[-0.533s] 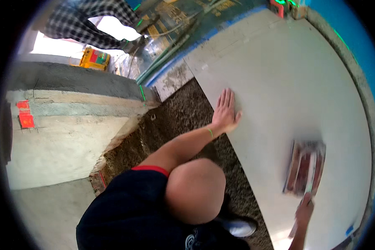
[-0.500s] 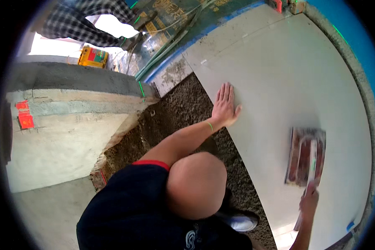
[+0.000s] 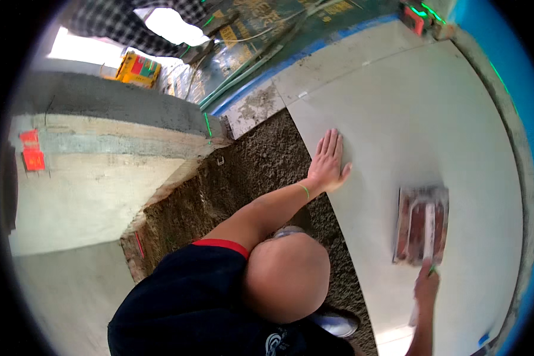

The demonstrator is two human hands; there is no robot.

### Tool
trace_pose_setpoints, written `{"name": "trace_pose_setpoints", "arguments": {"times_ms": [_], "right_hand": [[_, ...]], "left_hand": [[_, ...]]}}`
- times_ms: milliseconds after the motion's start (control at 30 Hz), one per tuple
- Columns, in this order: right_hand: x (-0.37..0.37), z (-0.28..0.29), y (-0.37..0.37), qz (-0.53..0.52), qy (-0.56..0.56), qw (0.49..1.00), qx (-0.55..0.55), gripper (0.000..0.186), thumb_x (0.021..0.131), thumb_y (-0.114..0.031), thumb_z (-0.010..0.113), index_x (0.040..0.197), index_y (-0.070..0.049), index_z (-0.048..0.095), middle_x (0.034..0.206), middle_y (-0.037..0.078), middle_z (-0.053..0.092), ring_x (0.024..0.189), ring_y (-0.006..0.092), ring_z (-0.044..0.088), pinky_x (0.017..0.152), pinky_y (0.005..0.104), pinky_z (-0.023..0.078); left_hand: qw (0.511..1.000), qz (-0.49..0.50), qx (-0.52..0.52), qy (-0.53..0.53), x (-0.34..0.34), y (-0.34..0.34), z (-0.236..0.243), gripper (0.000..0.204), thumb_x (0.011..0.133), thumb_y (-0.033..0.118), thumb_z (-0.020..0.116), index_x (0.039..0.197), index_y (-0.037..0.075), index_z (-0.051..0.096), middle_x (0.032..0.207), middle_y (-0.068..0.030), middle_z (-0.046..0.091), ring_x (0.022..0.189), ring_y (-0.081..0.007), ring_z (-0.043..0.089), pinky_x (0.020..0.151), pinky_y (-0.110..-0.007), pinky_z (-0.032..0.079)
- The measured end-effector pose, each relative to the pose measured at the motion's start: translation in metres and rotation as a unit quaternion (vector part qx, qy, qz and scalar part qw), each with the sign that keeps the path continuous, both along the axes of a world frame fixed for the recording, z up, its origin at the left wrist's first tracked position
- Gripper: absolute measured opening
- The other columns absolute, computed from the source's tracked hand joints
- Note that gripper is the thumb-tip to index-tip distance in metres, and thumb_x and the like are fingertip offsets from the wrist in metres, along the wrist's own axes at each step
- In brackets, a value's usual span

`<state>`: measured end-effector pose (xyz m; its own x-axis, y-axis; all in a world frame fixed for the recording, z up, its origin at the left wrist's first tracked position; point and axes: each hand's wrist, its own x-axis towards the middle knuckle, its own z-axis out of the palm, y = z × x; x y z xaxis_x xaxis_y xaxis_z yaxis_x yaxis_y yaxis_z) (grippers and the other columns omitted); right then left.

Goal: The person positions a floor tile onto a mortar bed and taps it into place with a trowel.

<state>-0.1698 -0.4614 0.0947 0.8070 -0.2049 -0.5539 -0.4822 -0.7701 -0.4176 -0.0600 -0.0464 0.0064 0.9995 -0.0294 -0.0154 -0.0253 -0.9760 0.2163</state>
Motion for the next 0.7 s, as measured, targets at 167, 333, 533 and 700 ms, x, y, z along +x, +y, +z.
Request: {"name": "trace_pose_setpoints", "arguments": {"times_ms": [167, 333, 533, 700], "right_hand": [[0.03, 0.097, -0.018, -0.081, -0.082, 0.967, 0.226, 0.049, 0.099, -0.058, 0.042, 0.074, -0.015, 0.043, 0.05, -0.005, 0.034, 0.035, 0.007, 0.033, 0.032, 0.0235, 0.028], [-0.008, 0.1, -0.024, -0.133, -0.344, 0.881, 0.295, 0.048, 0.101, -0.052, 0.042, 0.094, -0.006, 0.051, 0.073, -0.005, 0.05, 0.054, 0.0052, 0.045, 0.042, 0.0213, 0.038], [-0.033, -0.021, -0.004, 0.049, 0.016, 0.998, 0.045, 0.043, 0.099, -0.03, 0.048, 0.093, 0.011, 0.061, 0.079, 0.033, 0.061, 0.078, 0.0494, 0.061, 0.065, 0.0505, 0.045], [-0.049, -0.024, -0.03, -0.082, 0.023, 0.995, 0.05, 0.046, 0.097, -0.036, 0.053, 0.075, 0.004, 0.058, 0.061, 0.019, 0.056, 0.055, 0.0342, 0.058, 0.052, 0.0444, 0.044]], "left_hand": [[1.0, -0.005, 0.018, 0.017, -0.004, -0.003, 0.003, 0.083, 0.095, 0.045, 0.04, 0.149, -0.011, 0.011, 0.159, -0.0266, 0.007, 0.149, -0.039, 0.002, 0.121, -0.046, 0.005], [0.999, -0.008, 0.026, 0.022, -0.002, -0.005, 0.0, 0.082, 0.095, 0.044, 0.04, 0.15, -0.011, 0.01, 0.159, -0.026, 0.005, 0.149, -0.0387, 0.0, 0.121, -0.045, 0.004], [0.997, 0.005, 0.057, 0.041, 0.003, -0.009, 0.003, 0.084, 0.096, 0.044, 0.04, 0.151, -0.009, 0.005, 0.159, -0.0258, 0.003, 0.149, -0.0366, -0.001, 0.122, -0.044, 0.002], [0.997, 0.004, 0.058, 0.059, 0.0, -0.011, 0.0, 0.085, 0.097, 0.047, 0.037, 0.15, -0.01, 0.001, 0.159, -0.0273, -0.003, 0.148, -0.0382, -0.008, 0.121, -0.044, -0.003]]}}
